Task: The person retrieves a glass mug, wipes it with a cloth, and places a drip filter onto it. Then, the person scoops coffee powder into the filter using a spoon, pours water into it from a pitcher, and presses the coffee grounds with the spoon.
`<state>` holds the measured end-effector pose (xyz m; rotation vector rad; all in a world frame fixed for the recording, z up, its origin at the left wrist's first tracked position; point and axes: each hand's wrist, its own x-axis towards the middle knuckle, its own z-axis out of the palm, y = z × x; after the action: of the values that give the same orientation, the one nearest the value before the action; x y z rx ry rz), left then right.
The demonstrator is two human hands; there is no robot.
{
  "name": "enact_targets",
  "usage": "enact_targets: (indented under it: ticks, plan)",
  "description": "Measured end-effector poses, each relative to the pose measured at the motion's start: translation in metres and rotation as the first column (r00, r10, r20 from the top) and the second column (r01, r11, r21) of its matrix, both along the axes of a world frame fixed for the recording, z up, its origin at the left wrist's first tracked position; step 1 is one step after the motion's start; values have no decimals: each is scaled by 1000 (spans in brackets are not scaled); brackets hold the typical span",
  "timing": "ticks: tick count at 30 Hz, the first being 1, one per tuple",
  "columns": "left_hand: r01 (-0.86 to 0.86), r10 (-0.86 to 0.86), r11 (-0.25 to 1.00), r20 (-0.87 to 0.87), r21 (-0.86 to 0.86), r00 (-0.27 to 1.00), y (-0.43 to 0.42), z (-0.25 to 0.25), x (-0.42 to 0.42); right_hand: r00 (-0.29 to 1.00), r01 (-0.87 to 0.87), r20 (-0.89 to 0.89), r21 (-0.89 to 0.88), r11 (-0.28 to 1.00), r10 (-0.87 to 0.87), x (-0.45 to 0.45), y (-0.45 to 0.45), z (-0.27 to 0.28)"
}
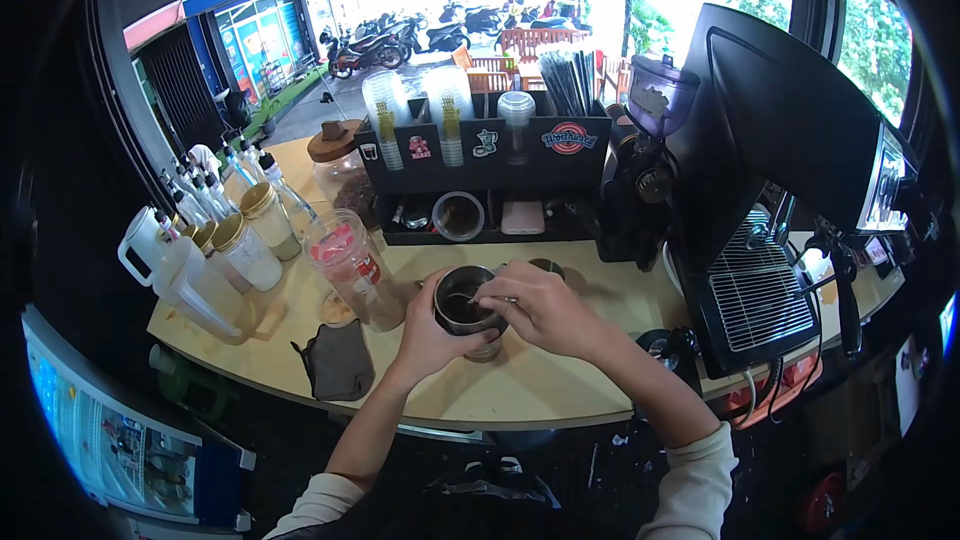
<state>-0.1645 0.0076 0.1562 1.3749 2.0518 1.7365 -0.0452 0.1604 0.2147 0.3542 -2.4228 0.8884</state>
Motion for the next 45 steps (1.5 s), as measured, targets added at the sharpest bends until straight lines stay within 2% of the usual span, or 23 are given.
enact_targets:
  ticks: [1, 3, 5, 7, 9, 13, 16, 19, 20, 22, 24, 26, 28, 30, 31, 33, 38, 40, 42, 45]
  plan:
    - [55, -55, 999, 61, 1, 997, -1, 1, 0, 1000, 0, 1, -1, 1000, 0, -2, 1, -1]
    - [90, -91, 996, 52, 17, 994, -1, -3, -6, 992, 30, -125, 120, 992, -15, -6, 6, -3]
    - [123, -124, 992, 39, 37, 992, -3, -4, -12, 996, 20, -84, 89, 996, -12, 0, 0, -2]
    - [209, -212, 977, 107, 44, 971, -4, -3, -15, 999, 7, -40, 61, 998, -4, 3, -3, 2]
    - [236, -239, 971, 80, 47, 968, -4, -2, -17, 993, 0, -114, 146, 989, 17, 4, -4, 5]
    - [268, -272, 961, 58, 62, 961, -4, 2, -26, 985, 51, -171, 156, 987, -24, 3, -2, 5]
    - [319, -322, 946, 56, 57, 945, -3, 7, -29, 981, -11, -189, 199, 980, 49, 5, -5, 6]
    - [367, -369, 928, 36, 63, 929, -1, 13, -33, 963, 93, -268, 298, 950, -10, 6, 2, 9]
    - [365, -368, 929, 33, 66, 929, 0, 12, -35, 966, 70, -259, 308, 949, 12, 6, 0, 8]
    - [343, -325, 934, -161, 101, 932, 2, 12, -41, 967, 47, -252, 321, 946, 38, 7, -4, 8]
    - [364, -350, 930, -165, 61, 922, 0, 16, -42, 969, 33, -237, 423, 906, 75, 10, -9, 12]
    - [388, -380, 921, -165, 19, 910, -1, 21, -42, 961, 83, -274, 434, 897, 44, 7, -4, 12]
    - [415, -414, 909, -54, 21, 909, -1, 25, -43, 950, 130, -312, 448, 884, 18, 8, -4, 13]
    - [421, -420, 907, -44, 18, 906, -2, 25, -42, 968, 8, -223, 473, 881, 111, 10, -10, 15]
    - [430, -429, 903, -28, 13, 903, -2, 25, -42, 968, 9, -224, 475, 880, 111, 10, -9, 17]
    - [420, -419, 907, -55, 13, 906, -2, 26, -41, 959, 127, -281, 542, 830, 36, 11, -5, 21]
    - [412, -410, 911, -69, 18, 910, -3, 27, -42, 961, 86, -267, 519, 851, 65, 11, -7, 17]
    - [387, -384, 922, -162, -12, 909, -2, 27, -40, 961, 67, -263, 528, 847, 88, 12, -8, 18]
    - [398, -395, 917, -143, -9, 907, -2, 27, -41, 946, 165, -325, 530, 832, 19, 12, -3, 23]
    - [394, -389, 919, -158, -3, 907, -1, 27, -41, 966, 92, -252, 557, 825, 63, 15, -10, 25]
